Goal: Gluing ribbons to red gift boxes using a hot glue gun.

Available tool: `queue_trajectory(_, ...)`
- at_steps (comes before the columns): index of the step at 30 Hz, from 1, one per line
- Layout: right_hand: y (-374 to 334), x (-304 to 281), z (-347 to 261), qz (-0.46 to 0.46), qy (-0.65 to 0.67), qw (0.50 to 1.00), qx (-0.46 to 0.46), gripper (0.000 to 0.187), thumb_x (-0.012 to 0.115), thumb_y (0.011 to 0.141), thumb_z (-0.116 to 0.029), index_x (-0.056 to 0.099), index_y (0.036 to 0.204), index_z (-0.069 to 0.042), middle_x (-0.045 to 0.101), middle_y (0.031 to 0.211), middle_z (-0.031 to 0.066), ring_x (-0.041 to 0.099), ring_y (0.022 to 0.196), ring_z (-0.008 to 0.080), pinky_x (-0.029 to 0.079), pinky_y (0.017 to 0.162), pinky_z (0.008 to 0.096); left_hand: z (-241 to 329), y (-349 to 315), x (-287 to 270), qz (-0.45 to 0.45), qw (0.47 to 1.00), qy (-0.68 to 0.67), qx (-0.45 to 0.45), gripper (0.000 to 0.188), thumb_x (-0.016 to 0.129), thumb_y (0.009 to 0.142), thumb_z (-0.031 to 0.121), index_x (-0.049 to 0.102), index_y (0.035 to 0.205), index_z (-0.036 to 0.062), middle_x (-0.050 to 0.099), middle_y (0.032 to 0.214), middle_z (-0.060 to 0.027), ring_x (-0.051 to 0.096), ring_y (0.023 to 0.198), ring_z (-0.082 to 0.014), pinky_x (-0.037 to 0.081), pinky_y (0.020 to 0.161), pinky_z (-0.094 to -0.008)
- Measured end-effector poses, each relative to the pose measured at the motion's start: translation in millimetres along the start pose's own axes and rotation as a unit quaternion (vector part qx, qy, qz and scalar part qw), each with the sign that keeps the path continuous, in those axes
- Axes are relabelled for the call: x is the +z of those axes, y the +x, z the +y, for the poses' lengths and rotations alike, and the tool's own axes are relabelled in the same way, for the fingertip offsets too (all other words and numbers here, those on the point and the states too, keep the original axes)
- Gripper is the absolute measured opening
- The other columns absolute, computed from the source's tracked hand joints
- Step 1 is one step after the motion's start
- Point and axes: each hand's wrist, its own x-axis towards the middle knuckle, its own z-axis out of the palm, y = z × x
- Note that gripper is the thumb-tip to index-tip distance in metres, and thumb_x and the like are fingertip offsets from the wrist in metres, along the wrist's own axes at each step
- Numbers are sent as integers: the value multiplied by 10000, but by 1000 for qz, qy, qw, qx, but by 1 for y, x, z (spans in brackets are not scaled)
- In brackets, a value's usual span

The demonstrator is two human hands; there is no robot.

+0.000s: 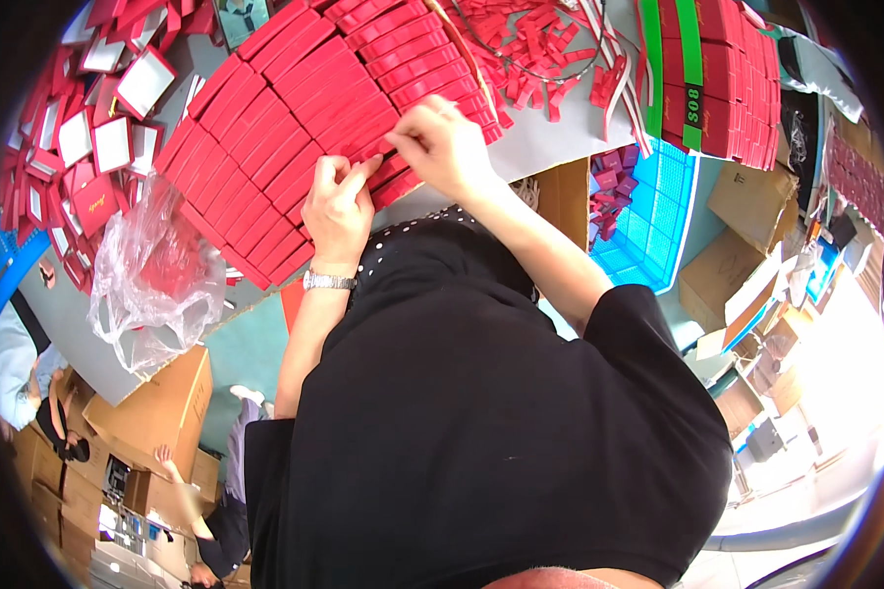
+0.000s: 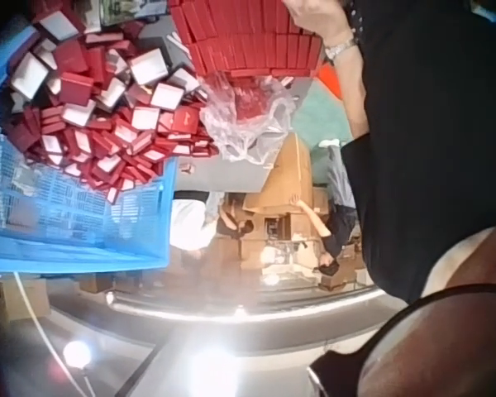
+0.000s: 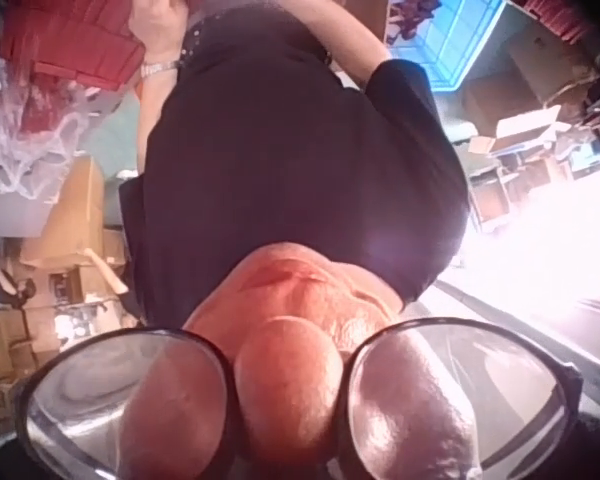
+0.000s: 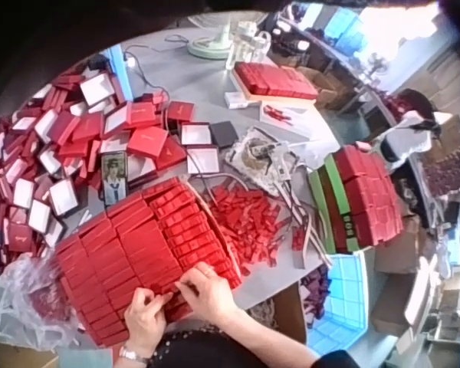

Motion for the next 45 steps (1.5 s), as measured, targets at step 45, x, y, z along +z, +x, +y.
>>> queue_trajectory(45,42,-4,-8,-261,89,957,91,137,667,854,-93,677,976,-32,703,791,88,659,677,152,529,664,286,-12,-20,-25,-6,999,-40,-31,387,641,837,61,640,1212,155,596,894,-56,638,741,-247,533,650,-373)
